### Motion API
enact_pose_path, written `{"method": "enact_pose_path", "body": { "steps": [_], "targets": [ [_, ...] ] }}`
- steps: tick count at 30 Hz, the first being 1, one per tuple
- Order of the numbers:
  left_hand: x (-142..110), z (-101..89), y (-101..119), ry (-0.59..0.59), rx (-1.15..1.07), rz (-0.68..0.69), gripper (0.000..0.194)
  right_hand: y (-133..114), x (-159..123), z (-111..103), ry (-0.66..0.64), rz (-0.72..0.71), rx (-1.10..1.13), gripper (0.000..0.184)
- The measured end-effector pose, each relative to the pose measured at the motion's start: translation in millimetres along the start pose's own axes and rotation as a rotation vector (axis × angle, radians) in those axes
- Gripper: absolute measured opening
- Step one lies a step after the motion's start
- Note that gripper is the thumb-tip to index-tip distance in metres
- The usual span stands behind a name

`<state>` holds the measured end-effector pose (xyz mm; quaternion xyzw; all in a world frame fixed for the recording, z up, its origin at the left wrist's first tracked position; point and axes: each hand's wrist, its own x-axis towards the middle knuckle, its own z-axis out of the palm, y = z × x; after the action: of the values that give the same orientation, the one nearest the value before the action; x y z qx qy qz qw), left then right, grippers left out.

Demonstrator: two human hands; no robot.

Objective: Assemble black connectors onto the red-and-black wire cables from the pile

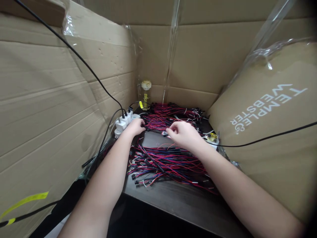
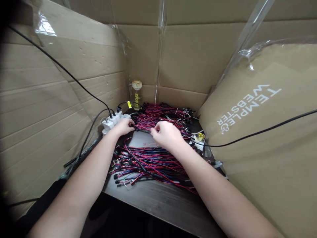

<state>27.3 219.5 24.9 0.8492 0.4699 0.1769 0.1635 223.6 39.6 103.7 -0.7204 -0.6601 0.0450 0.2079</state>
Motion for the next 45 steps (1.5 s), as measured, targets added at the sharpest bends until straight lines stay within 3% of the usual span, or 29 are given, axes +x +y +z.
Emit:
{"method": "enact_pose_path", "body": {
  "steps": [3,7,11,14,17,21,23,26,28,30,32,33,35,37,40,45],
  "targets": [
    [-4.5,-3.3,-1.6,-0.038,-0.020,0.004,0.040,-21.6,-19.1,29.0,-0.063,-0.129,0.035,0.022],
    [-16.8,-13.9,4.6,-0.046,-0.015,0.016,0.056,-24.6,-28.8,65.9,-0.105,-0.184,0.069,0.023],
    [-30.0,-25.6,19.8,0.030,-0.018,0.044,0.057,-20.4,-28.6,78.8,-0.128,-0.227,0.114,0.035],
    [-35.8,-29.4,29.7,0.083,-0.084,0.064,0.049,-19.8,-29.6,78.4,-0.139,-0.324,0.116,0.040],
    [-38.0,-27.4,34.6,0.058,-0.152,0.095,0.042,-17.8,-28.6,79.6,-0.178,-0.418,0.168,0.031],
    [-39.5,-23.1,35.8,0.051,-0.208,0.086,0.036,-13.9,-18.9,75.8,-0.291,-0.341,0.411,0.034],
    [-39.7,-23.5,35.6,0.109,-0.250,0.087,0.031,-14.4,-13.0,63.4,-0.301,-0.260,0.493,0.037],
    [-38.2,-27.4,35.6,0.273,-0.326,0.106,0.020,-19.9,-9.9,30.7,-0.247,-0.136,0.661,0.028],
    [-36.8,-30.7,36.6,0.337,-0.444,0.050,0.029,-25.5,-13.1,7.6,-0.180,-0.113,0.790,0.025],
    [-36.8,-33.9,38.6,0.263,-0.646,-0.086,0.054,-31.3,-19.2,-8.1,-0.035,-0.125,0.878,0.023],
    [-39.7,-36.6,41.8,0.061,-0.873,-0.176,0.075,-36.1,-26.0,-11.9,0.056,-0.165,0.917,0.024],
    [-42.3,-37.8,43.7,-0.049,-0.966,-0.169,0.080,-38.0,-28.8,-9.2,0.038,-0.189,0.928,0.024],
    [-48.4,-39.5,47.4,-0.184,-1.101,-0.065,0.074,-40.5,-33.1,3.3,-0.072,-0.239,0.943,0.024],
    [-53.9,-40.6,49.9,-0.182,-1.162,0.051,0.053,-41.6,-35.9,20.9,-0.189,-0.275,0.910,0.025],
    [-57.6,-41.1,50.2,-0.151,-1.186,0.130,0.028,-41.0,-39.4,48.2,-0.259,-0.280,0.874,0.026],
    [-57.8,-39.8,51.2,-0.253,-1.274,0.200,0.034,-35.6,-44.1,79.7,-0.352,-0.252,0.912,0.024]
  ]
}}
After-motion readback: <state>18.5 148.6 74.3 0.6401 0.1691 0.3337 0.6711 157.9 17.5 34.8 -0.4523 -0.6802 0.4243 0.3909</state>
